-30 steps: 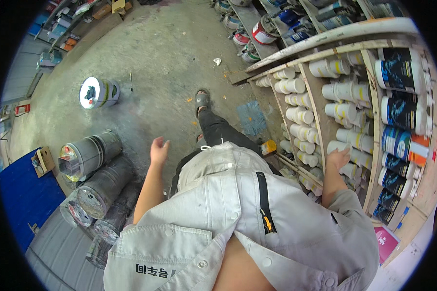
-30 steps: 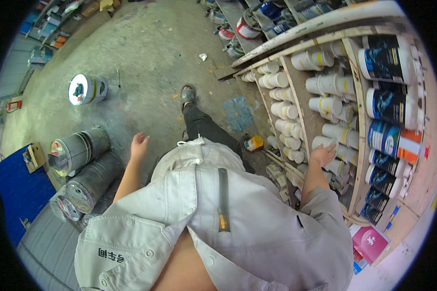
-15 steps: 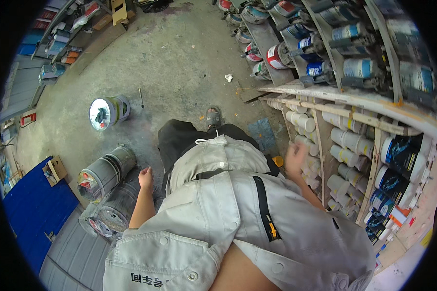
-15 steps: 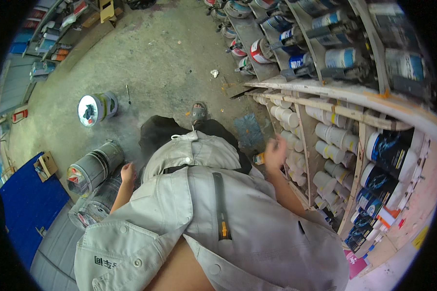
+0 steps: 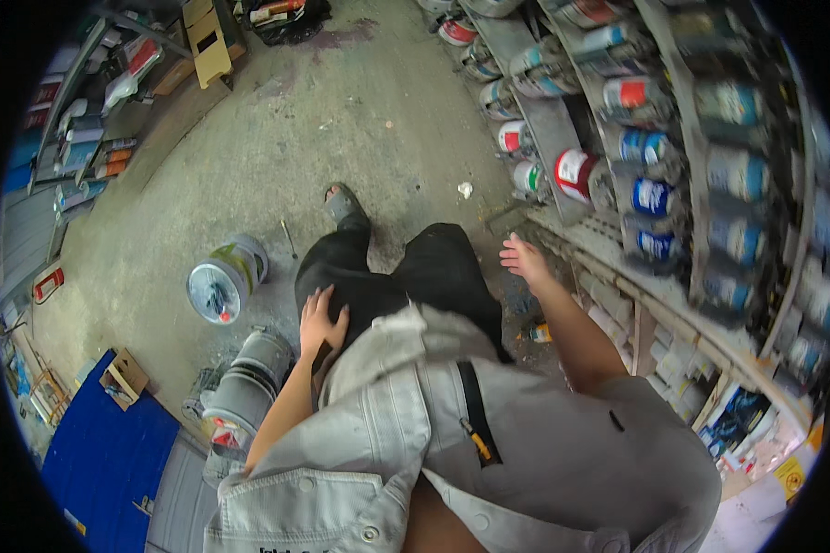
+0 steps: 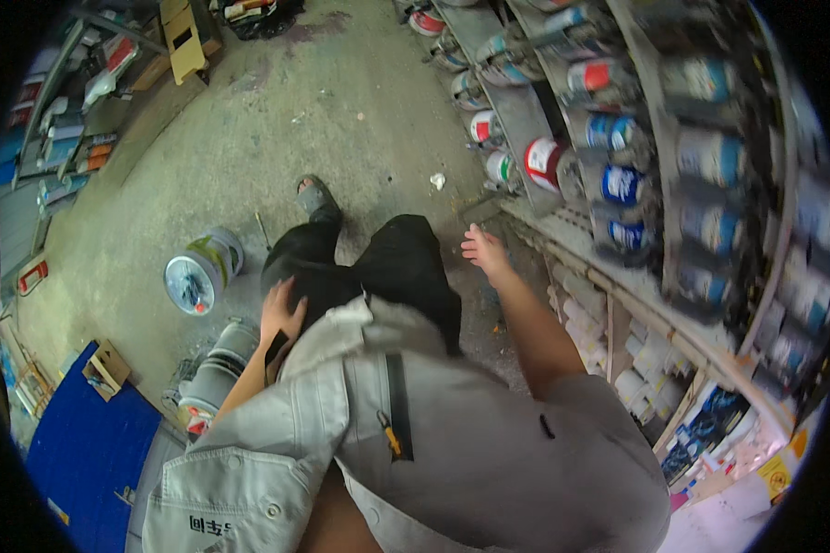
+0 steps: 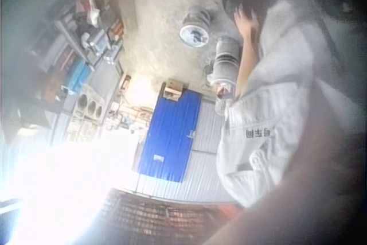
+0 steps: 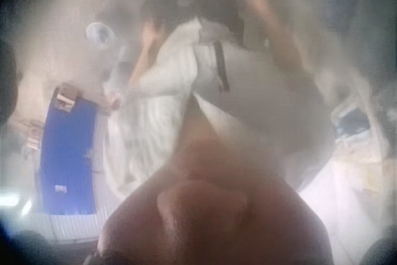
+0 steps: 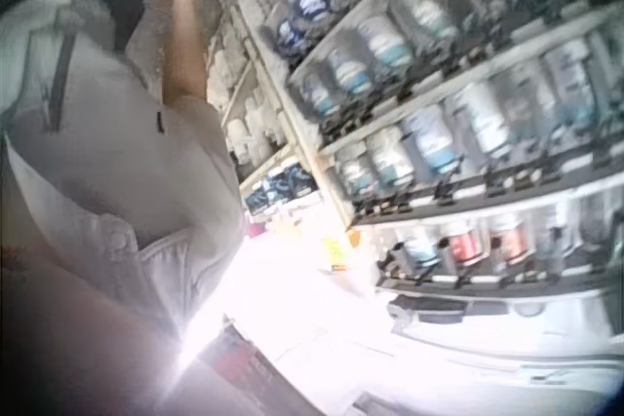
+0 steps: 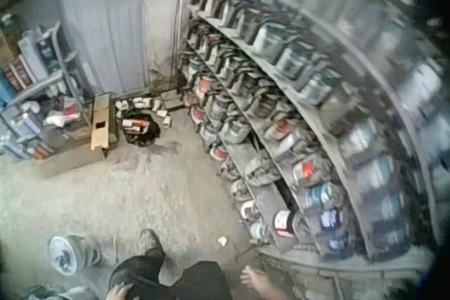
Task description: The person picks up small paint cans, writes on them with a marker, and applies yellow tape labels. They then place the labeled cans on a shelf and repeat the process with additional containers.
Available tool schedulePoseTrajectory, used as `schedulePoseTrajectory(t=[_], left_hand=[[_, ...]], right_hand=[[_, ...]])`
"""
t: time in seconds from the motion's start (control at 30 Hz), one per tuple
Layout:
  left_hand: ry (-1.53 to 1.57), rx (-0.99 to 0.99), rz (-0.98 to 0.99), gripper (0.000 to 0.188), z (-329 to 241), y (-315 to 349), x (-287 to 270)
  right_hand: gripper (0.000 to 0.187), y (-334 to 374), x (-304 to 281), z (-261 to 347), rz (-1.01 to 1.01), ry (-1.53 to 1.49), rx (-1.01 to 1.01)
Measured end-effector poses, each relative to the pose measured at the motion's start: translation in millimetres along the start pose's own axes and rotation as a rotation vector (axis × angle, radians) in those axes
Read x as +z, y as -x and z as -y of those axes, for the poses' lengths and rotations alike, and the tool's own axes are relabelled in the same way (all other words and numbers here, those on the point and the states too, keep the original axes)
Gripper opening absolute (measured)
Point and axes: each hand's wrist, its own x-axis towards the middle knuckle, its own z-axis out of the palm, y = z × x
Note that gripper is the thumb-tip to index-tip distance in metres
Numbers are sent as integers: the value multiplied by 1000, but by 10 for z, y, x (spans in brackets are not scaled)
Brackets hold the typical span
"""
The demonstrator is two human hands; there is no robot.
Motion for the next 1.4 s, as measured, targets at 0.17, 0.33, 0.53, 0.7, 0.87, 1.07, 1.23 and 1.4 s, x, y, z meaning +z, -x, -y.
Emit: schedulePoseTrajectory(t=[0.17, 0.33, 0.53, 0.7, 0.87, 1.07, 1.23, 1.4], left_hand=[[-131, -126, 140, 69, -27, -293, -332], [-207, -196, 189, 60, -43, -669, -442], [-282, -178, 233, 61, 49, -941, -449], [-285, -200, 317, 61, 210, -953, -461], [-312, -201, 385, 61, 231, -998, -476], [-317, -190, 396, 58, 205, -1068, -519], [-350, -166, 410, 58, 154, -1122, -544], [-353, -177, 390, 58, 65, -1158, -524]], right_hand=[[77, -1400, 546, 856, 28, -152, 33], [97, -3307, 777, 1484, -154, -729, 20], [89, -4942, 453, 2016, -597, -1105, -172], [53, -5324, 517, 1952, -545, -1268, -499], [43, -5312, 748, 1928, -585, -1414, -617], [45, -4755, 1605, 1626, -609, -1442, -580], [44, -3900, 1667, 1422, -529, -1204, -478], [26, -3382, 1924, 1302, -507, -1065, -272]])
